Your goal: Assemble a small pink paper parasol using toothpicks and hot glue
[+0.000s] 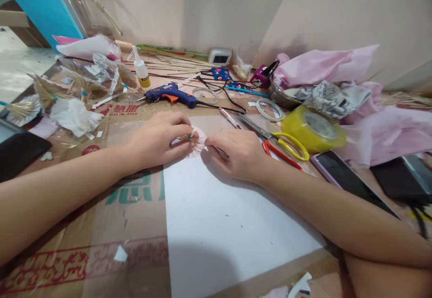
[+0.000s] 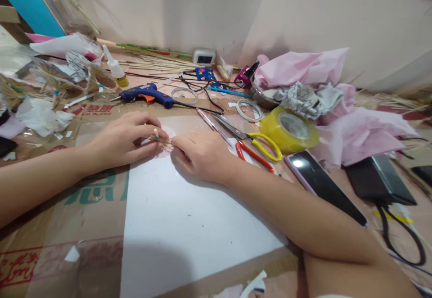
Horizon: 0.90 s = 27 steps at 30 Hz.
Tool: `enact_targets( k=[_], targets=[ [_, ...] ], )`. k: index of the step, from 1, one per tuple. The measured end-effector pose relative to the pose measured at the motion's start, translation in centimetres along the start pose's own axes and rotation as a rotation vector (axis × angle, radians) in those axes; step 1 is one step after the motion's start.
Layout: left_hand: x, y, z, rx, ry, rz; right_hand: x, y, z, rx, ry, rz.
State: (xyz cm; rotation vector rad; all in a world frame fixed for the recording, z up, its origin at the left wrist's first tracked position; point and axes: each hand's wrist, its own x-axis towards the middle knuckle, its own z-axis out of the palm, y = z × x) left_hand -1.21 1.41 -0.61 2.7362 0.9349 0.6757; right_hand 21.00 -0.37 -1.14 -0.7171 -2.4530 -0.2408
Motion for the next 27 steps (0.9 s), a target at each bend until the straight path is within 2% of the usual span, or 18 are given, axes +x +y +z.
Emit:
enact_targets(
  k=[22, 27],
  targets=[
    [0.08, 0.08, -0.01, -0.014, 0.015, -0.009, 0.16, -0.08, -0.04, 0.008, 0.004, -0.058],
    [0.08, 0.03, 0.06, -0.018, 0.019, -0.009, 0.07, -0.08, -0.06, 0.012, -0.007, -0.024]
  ],
)
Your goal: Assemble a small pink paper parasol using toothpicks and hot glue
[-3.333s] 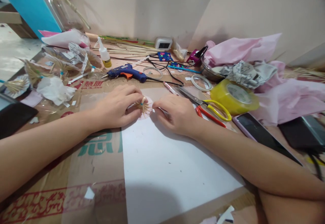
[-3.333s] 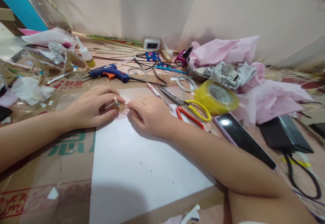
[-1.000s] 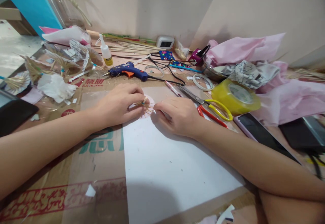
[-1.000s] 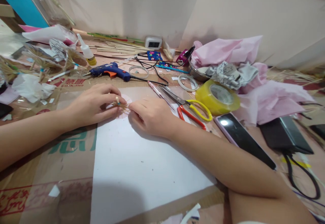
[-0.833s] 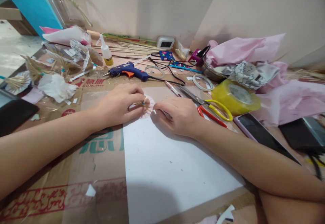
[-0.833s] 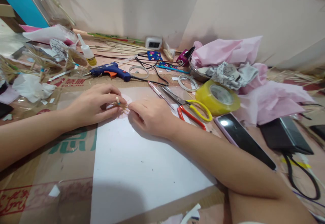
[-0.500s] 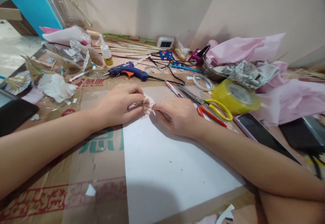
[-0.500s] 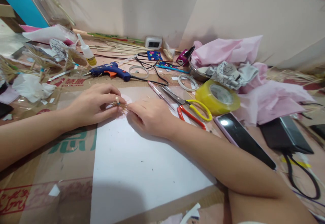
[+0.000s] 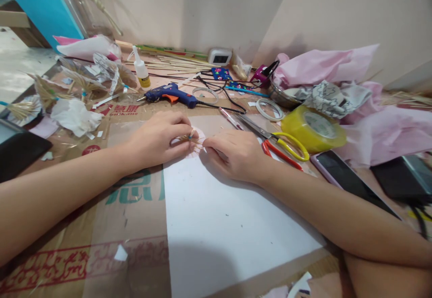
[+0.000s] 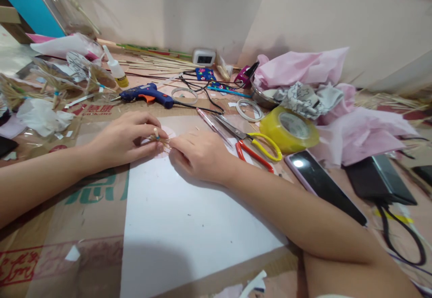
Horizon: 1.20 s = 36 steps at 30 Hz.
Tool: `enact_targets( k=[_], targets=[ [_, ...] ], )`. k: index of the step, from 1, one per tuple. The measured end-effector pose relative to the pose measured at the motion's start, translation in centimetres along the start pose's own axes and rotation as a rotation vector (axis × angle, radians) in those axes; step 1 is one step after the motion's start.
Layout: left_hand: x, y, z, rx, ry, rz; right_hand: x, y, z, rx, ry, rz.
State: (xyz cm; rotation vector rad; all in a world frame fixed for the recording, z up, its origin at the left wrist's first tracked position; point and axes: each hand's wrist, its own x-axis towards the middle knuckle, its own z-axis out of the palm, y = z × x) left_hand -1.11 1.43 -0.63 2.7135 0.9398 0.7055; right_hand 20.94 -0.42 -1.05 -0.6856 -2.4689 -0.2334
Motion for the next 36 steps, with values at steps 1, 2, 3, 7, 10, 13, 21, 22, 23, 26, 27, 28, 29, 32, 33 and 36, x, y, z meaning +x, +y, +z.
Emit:
enact_targets(
  k=[1, 2, 3, 7, 10, 13, 21, 22, 23, 26, 27, 28, 29, 32, 33, 36],
  targets=[
    [0.0, -0.03, 0.02, 0.001, 0.004, 0.004, -0.03, 0.01, -0.02, 0.004, 0.002, 0.015],
    [-0.01, -0.06, 0.03, 0.002, 0.01, 0.01, -0.05, 0.03, -0.04, 0.01, 0.004, 0.03],
    [-0.02, -0.09, 0.03, 0.002, 0.017, 0.018, -0.08, 0.05, -0.07, 0.018, 0.006, 0.042],
    [-0.08, -0.19, -0.06, 0.002, 0.023, 0.035, -0.16, 0.22, -0.07, 0.061, -0.005, 0.081],
    [-0.11, -0.18, -0.23, 0.001, 0.002, 0.01, -0.21, 0.35, 0.06, 0.103, -0.013, 0.145],
    [-0.1, -0.11, -0.4, -0.033, 0.007, -0.016, -0.23, 0.4, 0.16, 0.138, -0.013, 0.19],
    [-0.15, 0.04, -0.58, -0.016, 0.129, -0.052, -0.22, 0.46, 0.03, 0.166, -0.019, 0.172],
    [-0.15, 0.04, -0.58, -0.014, 0.124, -0.056, -0.23, 0.47, 0.03, 0.169, -0.023, 0.17],
    [-0.15, 0.03, -0.57, -0.012, 0.117, -0.061, -0.25, 0.49, 0.04, 0.17, -0.028, 0.164],
    [-0.15, -0.04, -0.55, -0.006, 0.106, -0.061, -0.32, 0.5, 0.1, 0.156, -0.033, 0.125],
    [-0.15, -0.07, -0.54, -0.004, 0.105, -0.055, -0.34, 0.49, 0.12, 0.15, -0.034, 0.115],
    [-0.17, -0.11, -0.53, -0.002, 0.105, -0.046, -0.36, 0.47, 0.14, 0.147, -0.035, 0.112],
    [-0.18, -0.13, -0.52, 0.0, 0.105, -0.037, -0.36, 0.45, 0.15, 0.145, -0.035, 0.115],
    [-0.23, -0.18, -0.48, 0.008, 0.115, -0.012, -0.32, 0.37, 0.2, 0.135, -0.033, 0.146],
    [-0.24, -0.18, -0.48, 0.01, 0.114, -0.006, -0.29, 0.35, 0.21, 0.132, -0.034, 0.154],
    [-0.24, -0.14, -0.49, 0.012, 0.114, 0.002, -0.15, 0.34, 0.19, 0.141, -0.044, 0.161]
  ],
)
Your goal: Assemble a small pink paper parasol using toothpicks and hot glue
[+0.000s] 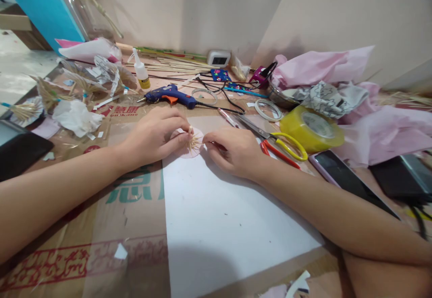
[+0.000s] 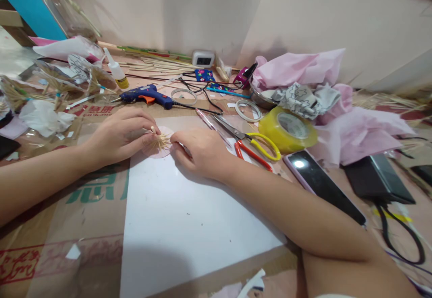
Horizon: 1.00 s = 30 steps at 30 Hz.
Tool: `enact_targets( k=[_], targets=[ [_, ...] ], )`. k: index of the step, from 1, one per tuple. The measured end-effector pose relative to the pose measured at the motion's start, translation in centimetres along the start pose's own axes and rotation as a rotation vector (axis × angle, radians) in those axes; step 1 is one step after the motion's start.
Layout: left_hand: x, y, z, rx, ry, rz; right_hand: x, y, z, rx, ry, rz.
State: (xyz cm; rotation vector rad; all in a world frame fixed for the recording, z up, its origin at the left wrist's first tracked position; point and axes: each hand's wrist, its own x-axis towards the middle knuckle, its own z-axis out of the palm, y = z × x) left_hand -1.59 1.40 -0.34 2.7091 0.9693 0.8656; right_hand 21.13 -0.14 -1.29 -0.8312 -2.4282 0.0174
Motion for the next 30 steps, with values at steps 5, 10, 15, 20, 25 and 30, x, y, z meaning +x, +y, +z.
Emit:
enact_targets(
  k=[5, 10, 15, 20, 25, 30],
  targets=[
    [0.05, 0.09, -0.1, 0.002, -0.007, -0.01, 0.18, 0.04, -0.16, 0.022, -0.023, 0.016],
    [0.05, 0.06, -0.14, 0.006, -0.006, -0.003, 0.15, 0.1, -0.11, 0.03, -0.023, 0.028],
    [0.04, 0.02, -0.02, 0.008, 0.016, 0.021, 0.06, 0.11, -0.16, 0.028, -0.016, 0.042],
    [0.05, 0.04, 0.07, 0.021, 0.022, 0.036, 0.02, 0.04, -0.22, 0.028, -0.049, 0.028],
    [0.01, 0.06, 0.2, 0.034, 0.005, 0.042, 0.01, 0.03, -0.13, 0.019, -0.038, 0.038],
    [0.03, 0.16, 0.44, 0.058, -0.051, 0.011, 0.04, 0.03, -0.08, 0.017, -0.052, 0.044]
  ],
)
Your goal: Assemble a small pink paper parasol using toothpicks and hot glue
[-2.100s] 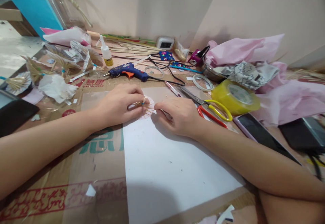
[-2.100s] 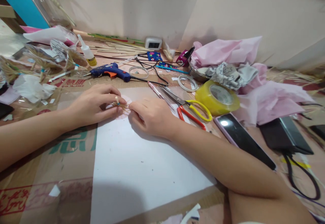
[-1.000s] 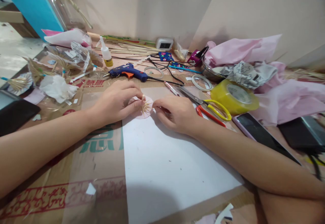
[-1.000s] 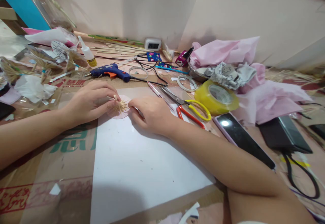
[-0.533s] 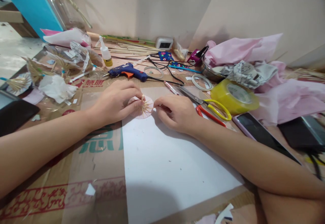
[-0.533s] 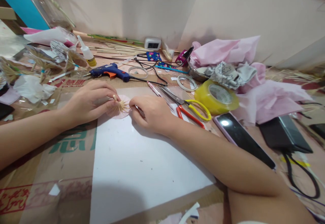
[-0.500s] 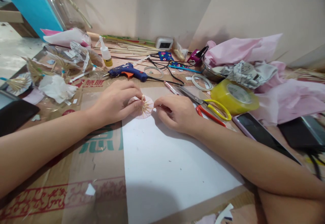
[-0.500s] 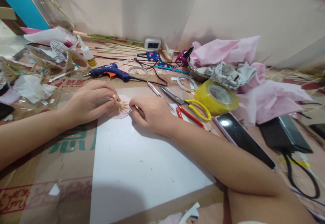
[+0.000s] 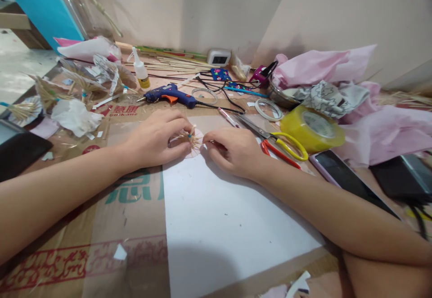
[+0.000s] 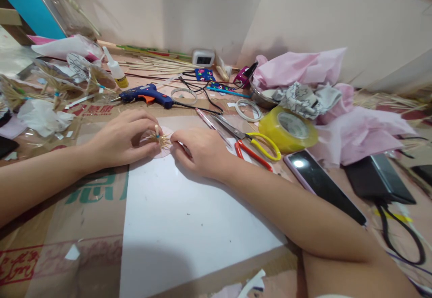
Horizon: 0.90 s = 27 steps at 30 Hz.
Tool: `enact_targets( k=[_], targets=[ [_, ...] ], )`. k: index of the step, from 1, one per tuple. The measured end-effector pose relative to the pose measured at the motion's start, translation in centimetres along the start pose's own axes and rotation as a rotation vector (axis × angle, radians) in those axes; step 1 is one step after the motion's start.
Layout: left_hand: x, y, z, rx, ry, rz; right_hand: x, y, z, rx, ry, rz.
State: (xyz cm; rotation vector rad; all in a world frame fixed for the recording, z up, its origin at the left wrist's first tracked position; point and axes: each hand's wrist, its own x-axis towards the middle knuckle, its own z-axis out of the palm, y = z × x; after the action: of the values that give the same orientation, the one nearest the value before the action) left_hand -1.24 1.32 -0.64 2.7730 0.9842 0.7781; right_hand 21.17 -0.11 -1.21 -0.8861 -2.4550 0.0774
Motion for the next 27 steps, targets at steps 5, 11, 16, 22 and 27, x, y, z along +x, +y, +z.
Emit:
enact_targets(
  k=[5, 11, 16, 22, 27],
  targets=[
    [0.05, 0.04, 0.02, 0.0, -0.047, -0.022, -0.01, -0.03, 0.07, -0.014, -0.003, -0.012],
    [0.08, -0.05, -0.05, -0.015, -0.079, -0.043, 0.05, -0.09, 0.08, -0.047, -0.011, -0.05],
    [0.07, -0.05, -0.01, -0.015, -0.092, -0.051, 0.15, -0.23, 0.06, -0.05, -0.009, -0.065],
    [0.18, 0.12, -0.06, -0.014, -0.106, -0.063, 0.17, -0.24, 0.0, -0.05, -0.013, -0.069],
    [0.19, 0.12, -0.13, -0.016, -0.111, -0.058, 0.11, -0.11, 0.04, -0.048, -0.022, -0.07]
  ],
)
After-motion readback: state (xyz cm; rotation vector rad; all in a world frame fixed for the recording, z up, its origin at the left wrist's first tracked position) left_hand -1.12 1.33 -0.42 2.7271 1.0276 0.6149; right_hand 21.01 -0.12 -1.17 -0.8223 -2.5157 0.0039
